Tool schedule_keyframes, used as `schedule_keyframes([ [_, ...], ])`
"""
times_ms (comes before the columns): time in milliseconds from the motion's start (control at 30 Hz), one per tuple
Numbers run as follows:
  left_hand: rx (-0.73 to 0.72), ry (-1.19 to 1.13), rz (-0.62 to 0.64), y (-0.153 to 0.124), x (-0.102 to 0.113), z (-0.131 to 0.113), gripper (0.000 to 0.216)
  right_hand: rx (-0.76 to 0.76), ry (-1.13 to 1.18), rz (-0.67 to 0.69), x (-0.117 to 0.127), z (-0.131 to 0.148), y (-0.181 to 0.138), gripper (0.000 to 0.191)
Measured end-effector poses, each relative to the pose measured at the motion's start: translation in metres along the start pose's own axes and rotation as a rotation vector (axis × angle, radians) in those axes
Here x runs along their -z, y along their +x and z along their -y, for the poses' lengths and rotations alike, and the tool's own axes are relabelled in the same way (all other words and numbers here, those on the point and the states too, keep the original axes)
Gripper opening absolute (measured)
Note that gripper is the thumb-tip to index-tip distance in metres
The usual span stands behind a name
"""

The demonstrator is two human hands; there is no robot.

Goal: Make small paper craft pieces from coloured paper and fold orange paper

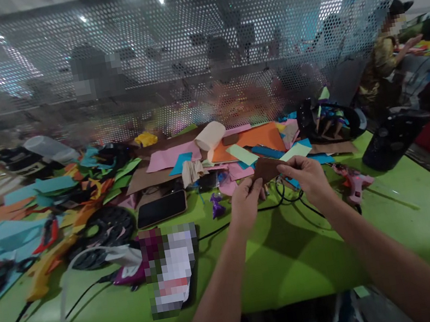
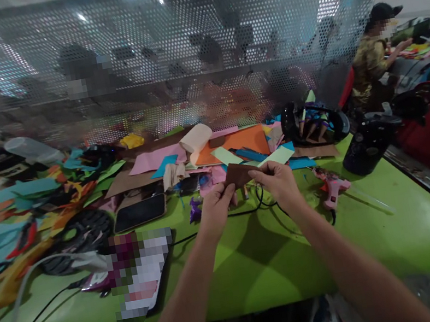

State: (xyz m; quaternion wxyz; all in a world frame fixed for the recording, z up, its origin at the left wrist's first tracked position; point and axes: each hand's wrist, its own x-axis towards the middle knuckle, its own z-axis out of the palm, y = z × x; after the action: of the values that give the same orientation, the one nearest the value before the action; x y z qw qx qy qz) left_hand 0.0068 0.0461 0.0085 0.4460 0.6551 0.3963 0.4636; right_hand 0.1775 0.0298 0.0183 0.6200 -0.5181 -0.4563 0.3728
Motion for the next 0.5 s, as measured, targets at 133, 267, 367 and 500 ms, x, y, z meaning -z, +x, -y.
schedule_keyframes([
  [133, 0.034, -0.076, -0.038, -0.002, -0.004, 0.004, 0.028, 0.0, 0.095, 0.127, -0.008, -0.005, -0.003, 0.035],
  [267, 0.03, -0.197, -0.034, -0.003, -0.01, 0.005, 0.023, -0.032, 0.107, 0.29, -0.017, -0.01, -0.008, 0.034],
  [367, 0.031, -0.214, -0.006, -0.004, -0.011, 0.004, 0.025, -0.045, 0.141, 0.278, -0.016, -0.01, -0.008, 0.036],
  [500, 0.068, -0.254, 0.009, -0.002, -0.007, 0.004, 0.027, -0.062, 0.198, 0.151, -0.007, -0.006, -0.004, 0.03],
])
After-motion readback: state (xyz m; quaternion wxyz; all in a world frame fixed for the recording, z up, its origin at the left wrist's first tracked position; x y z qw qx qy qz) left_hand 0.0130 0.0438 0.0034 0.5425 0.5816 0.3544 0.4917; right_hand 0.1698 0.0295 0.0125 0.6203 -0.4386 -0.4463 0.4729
